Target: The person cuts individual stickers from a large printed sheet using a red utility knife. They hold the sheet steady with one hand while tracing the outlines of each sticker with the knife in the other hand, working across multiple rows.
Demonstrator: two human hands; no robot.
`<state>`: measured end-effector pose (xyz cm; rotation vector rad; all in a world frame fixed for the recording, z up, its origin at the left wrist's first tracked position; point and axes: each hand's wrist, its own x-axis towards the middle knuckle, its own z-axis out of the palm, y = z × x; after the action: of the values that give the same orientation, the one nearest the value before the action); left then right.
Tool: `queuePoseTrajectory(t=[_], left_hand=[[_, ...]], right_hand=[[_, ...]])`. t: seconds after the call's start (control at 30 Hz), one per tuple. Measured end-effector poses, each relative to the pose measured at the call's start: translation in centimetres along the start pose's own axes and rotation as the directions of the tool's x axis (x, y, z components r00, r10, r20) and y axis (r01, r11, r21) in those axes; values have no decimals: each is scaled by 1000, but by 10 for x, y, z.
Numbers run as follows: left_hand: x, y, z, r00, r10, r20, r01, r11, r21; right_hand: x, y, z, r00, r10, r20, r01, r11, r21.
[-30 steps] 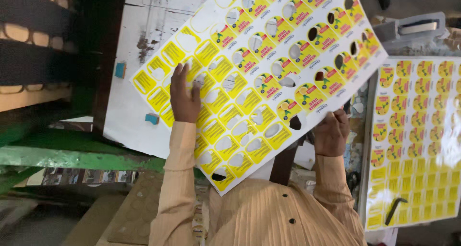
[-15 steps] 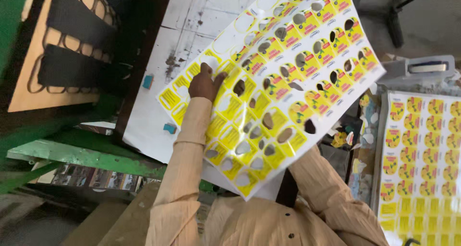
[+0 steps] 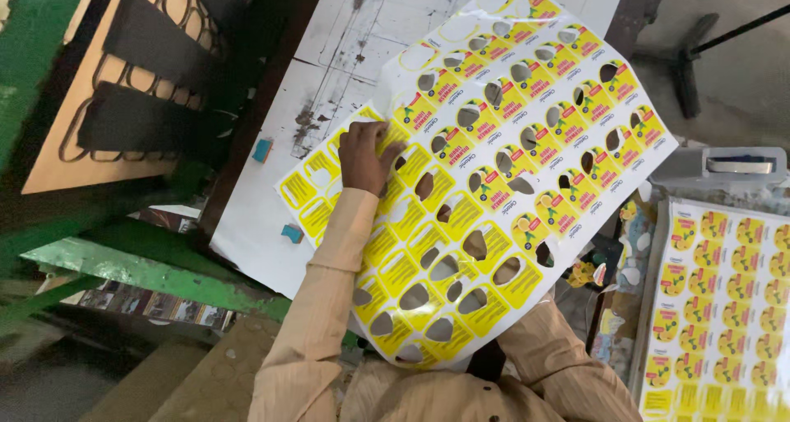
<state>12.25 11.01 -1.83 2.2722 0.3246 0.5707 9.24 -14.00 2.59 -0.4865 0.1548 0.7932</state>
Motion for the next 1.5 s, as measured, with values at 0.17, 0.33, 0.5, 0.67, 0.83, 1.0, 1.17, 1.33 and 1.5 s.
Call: queuePoseTrajectory(t=[0.17,0.33,0.5,0.67,0.83,1.0,1.17,1.33,1.5], left_hand=[[3,17,-4,999,-28,18,27,997,78],[-3,24,-7,998,67,-11,-66,992,111],[-13,22,-13,987,149,-66,-149,989,5],[-23,22,-26,968,214,-130,-229,967,-114],[-43,4,-37,970,241,22,-240,970,-32],[-55,-32,-41,945,172,277,-110,968,-225],[-65,-40,-45,967,120,226,-24,923,-385],[-91,-16,-61,963,254,92,-226,944,-240],[-107,-9,-68,923,293,247,-237,943,-232]], right_hand=[[0,-2,6,1000,-3,6,3,1000,14],[-4,-3,15,1000,-13,6,13,1000,19],[-6,-1,20,1000,-19,19,18,999,29],[-5,3,21,999,-21,40,20,999,30],[-15,11,8,998,-38,53,35,997,63],[-35,31,-9,997,-44,56,36,991,128],[-52,54,-13,998,-40,58,28,982,189],[-64,61,-13,996,-72,50,60,976,207],[-68,71,-12,996,-75,45,62,968,242]])
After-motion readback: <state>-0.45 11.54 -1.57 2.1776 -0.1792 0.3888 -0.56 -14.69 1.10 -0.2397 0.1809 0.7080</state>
